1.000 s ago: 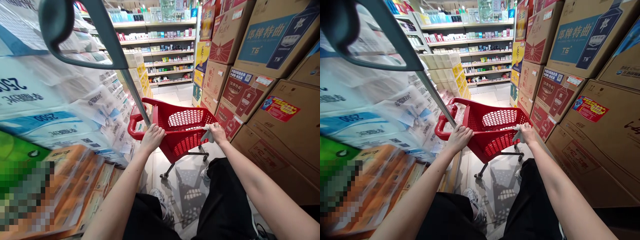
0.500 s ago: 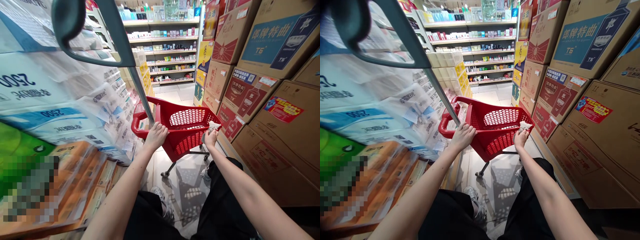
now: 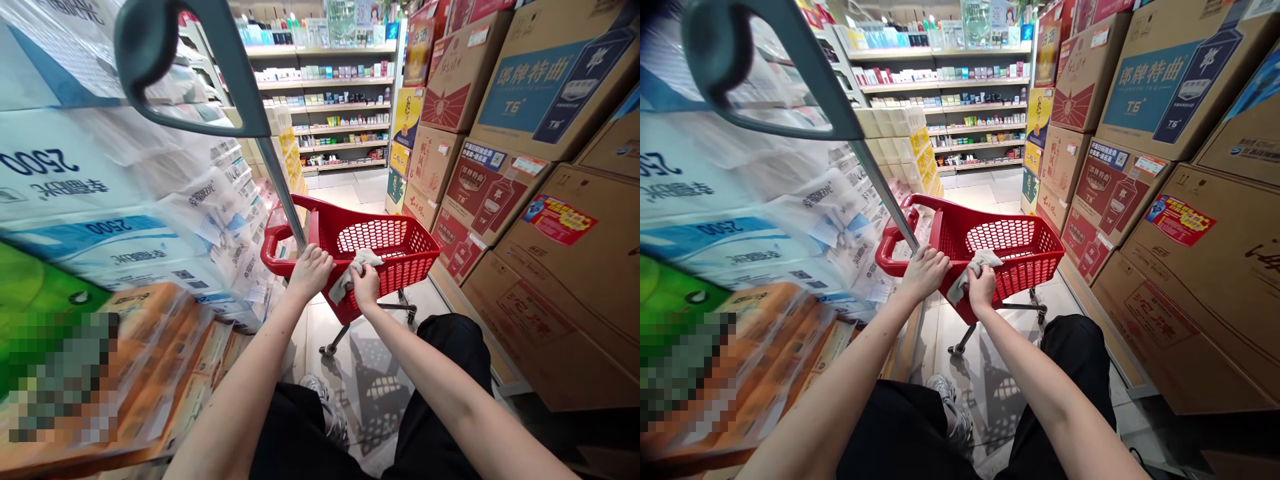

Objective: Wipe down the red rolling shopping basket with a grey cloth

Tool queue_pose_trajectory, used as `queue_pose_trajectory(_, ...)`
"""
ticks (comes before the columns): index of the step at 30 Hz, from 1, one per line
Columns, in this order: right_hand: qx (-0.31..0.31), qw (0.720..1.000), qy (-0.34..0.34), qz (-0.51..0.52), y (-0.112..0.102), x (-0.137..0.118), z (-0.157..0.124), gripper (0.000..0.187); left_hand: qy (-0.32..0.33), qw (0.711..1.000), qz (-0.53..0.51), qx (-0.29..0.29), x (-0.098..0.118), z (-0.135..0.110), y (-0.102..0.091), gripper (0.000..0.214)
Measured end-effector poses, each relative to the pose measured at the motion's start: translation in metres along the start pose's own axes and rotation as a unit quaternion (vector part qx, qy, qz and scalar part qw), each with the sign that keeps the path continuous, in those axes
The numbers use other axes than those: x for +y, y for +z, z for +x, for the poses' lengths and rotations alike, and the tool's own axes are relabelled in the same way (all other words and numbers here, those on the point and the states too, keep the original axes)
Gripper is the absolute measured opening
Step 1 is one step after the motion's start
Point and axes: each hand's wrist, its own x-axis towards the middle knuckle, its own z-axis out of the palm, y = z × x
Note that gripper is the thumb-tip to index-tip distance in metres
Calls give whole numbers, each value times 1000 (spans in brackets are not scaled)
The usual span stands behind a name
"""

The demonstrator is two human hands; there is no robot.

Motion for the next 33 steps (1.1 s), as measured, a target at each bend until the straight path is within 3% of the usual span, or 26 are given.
queue_pose_trajectory(4,-45,997,-20,-54,0,-5,-1,33,8,1000,4,8,-5,-3,-2,22)
queue_pose_trajectory(8,-45,993,-77,-81,-17,25,8,27,20,1000,14,12,-7,-6,1,21)
queue_pose_trajectory(15,63,994,59,-66,-69,124,66,23,2,1000,-27,11,-3,-2,5,23)
queue_pose_trajectory(18,93,987,103,-83,-88,148,89,27,9,1000,-23,7,-1,1,5,24)
queue_pose_trajectory(22,120,983,86,-108,-86,147,90,36,8,1000,-5,0,4,5,4,25)
queue_pose_trajectory(27,65,994,6,-87,-59,120,60,29,-7,1000,-10,-7,8,8,5,25)
queue_pose_trajectory(33,47,998,24,-38,-57,108,49,40,-11,1000,-20,-2,11,9,7,24)
